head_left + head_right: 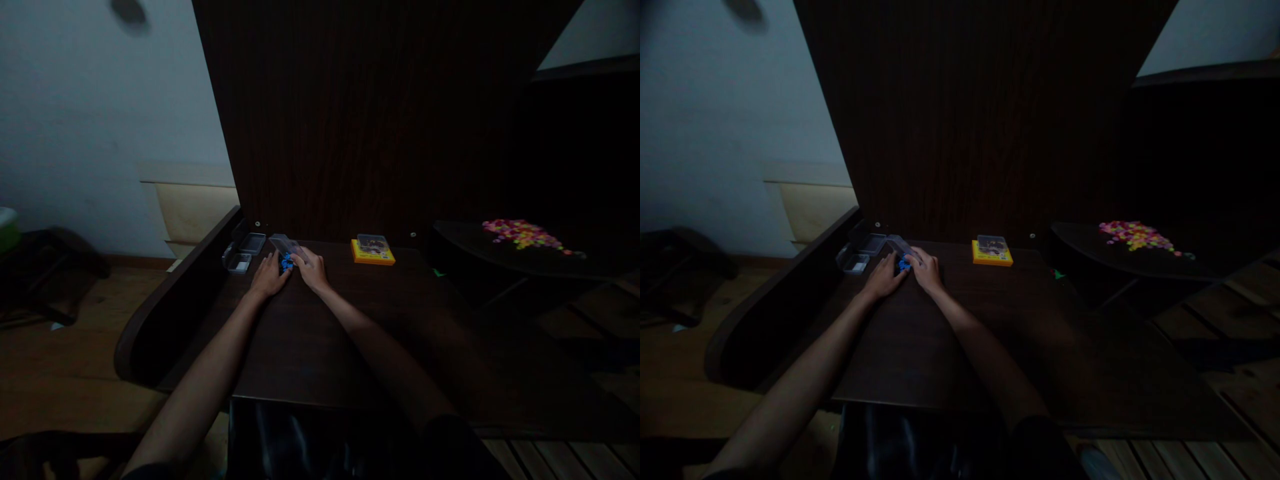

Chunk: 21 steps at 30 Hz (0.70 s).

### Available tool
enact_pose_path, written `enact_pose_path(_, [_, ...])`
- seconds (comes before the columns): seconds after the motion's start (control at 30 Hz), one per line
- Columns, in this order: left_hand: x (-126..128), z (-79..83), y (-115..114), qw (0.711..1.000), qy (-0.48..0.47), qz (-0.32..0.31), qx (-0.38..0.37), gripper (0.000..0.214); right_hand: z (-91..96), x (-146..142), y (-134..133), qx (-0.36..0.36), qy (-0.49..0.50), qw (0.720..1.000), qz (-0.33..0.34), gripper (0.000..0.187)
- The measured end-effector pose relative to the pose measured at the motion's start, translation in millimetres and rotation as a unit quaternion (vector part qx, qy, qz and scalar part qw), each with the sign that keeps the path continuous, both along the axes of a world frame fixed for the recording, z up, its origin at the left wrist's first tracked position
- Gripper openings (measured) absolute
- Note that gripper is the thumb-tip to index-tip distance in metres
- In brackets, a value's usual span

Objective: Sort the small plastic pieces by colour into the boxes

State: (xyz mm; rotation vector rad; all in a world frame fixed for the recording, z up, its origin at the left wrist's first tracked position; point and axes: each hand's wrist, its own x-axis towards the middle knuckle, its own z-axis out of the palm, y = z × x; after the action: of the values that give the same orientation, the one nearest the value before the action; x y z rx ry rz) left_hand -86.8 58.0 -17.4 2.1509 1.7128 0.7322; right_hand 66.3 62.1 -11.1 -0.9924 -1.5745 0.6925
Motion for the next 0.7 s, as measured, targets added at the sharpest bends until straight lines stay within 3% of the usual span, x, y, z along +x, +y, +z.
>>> enact_pose_path(0.17, [-0.1,2.4,-2.0,0.999,0.033,-0.003,0.001,0.070,-3.5,-0.4,3.6,-0.021,0.027,0.999,0.002,0.030])
enact_pose_path(0.37, [0.7,3.8,-2.9,0.998,0.064,-0.003,0.030,0.061,-2.9,-2.4,4.1,0.011,0.056,0.998,0.020,0.029])
enact_pose_path(0.7, [0.7,9.4,-6.7,0.995,0.074,-0.014,0.059,0.049,-7.3,-2.6,8.1,-0.031,0.131,0.989,0.067,0.037])
